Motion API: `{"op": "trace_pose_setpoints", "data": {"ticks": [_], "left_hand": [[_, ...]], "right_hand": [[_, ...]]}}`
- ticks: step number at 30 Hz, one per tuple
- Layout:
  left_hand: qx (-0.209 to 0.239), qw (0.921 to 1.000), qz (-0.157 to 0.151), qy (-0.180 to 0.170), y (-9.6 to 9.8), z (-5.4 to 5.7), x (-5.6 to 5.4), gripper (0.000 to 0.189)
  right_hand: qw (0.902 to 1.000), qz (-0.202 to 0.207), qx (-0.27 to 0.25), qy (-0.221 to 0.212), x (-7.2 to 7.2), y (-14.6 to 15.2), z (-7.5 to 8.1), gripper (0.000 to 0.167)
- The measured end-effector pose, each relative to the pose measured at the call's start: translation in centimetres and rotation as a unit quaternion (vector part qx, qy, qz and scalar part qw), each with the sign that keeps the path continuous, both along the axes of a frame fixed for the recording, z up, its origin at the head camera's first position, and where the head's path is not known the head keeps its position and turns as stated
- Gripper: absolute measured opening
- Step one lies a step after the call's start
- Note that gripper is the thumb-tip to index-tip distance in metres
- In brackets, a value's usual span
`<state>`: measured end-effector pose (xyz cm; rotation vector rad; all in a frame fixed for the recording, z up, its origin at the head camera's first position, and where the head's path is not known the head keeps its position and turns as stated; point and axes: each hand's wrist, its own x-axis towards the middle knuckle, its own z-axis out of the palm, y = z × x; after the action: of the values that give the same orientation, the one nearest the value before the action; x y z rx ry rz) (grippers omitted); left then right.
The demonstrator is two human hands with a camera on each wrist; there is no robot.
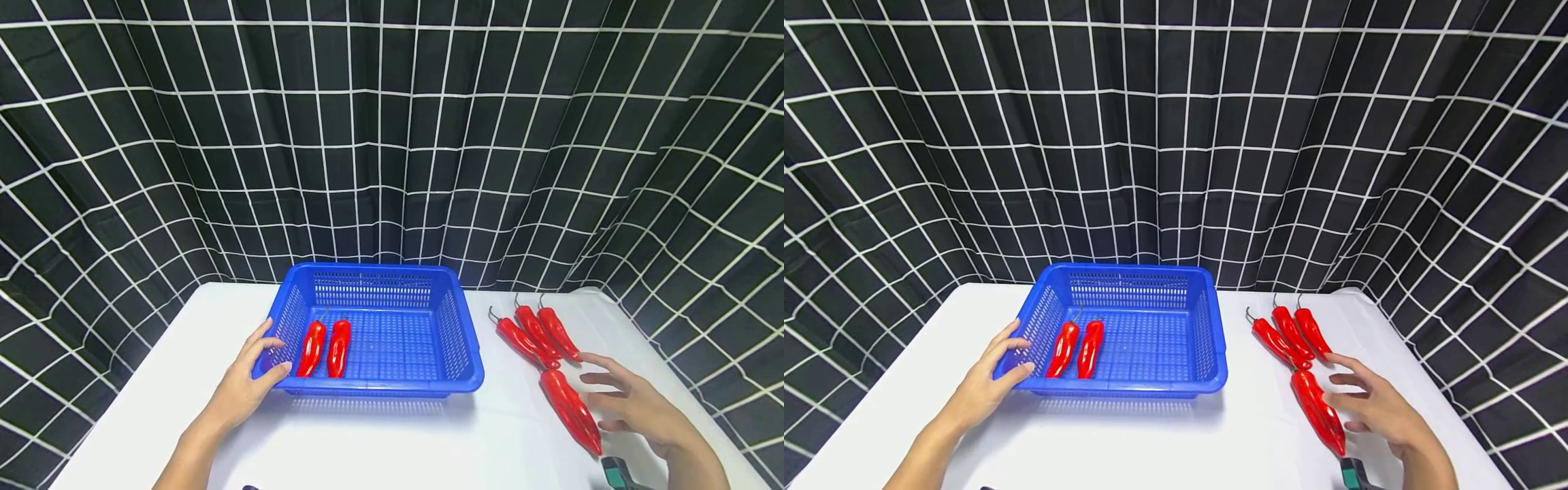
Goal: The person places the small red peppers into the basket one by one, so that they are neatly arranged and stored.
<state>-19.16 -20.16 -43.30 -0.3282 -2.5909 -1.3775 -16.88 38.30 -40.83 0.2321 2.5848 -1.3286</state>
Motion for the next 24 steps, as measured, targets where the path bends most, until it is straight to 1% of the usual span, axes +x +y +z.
{"op": "trace_pose_setpoints", "data": {"ticks": [6, 12, 16, 21, 24], "left_hand": [[-0.002, 1.0, 0.0, -0.002, -0.2, -0.2, 0.1, 0.035], [0.001, 1.0, 0.001, -0.004, -0.2, -0.2, 0.4, 0.034], [0.003, 1.0, 0.001, -0.003, -0.2, -0.2, 0.4, 0.035], [0.002, 1.0, 0.0, 0.001, -0.2, -0.2, 0.2, 0.034], [-0.004, 1.0, 0.0, -0.004, -0.1, 0.0, 0.0, 0.035]], "right_hand": [[0.999, -0.006, -0.001, -0.045, -0.4, 0.1, -1.3, 0.097], [0.9975, -0.015, 0.013, -0.068, -0.3, -0.3, -1.7, 0.1], [0.9969, -0.019, 0.028, -0.071, -0.4, -0.8, -1.6, 0.103], [0.9963, -0.012, 0.058, -0.063, -0.9, -1.2, -1.8, 0.104], [0.9955, -0.006, 0.071, -0.062, -1.0, -1.1, -1.9, 0.103]]}}
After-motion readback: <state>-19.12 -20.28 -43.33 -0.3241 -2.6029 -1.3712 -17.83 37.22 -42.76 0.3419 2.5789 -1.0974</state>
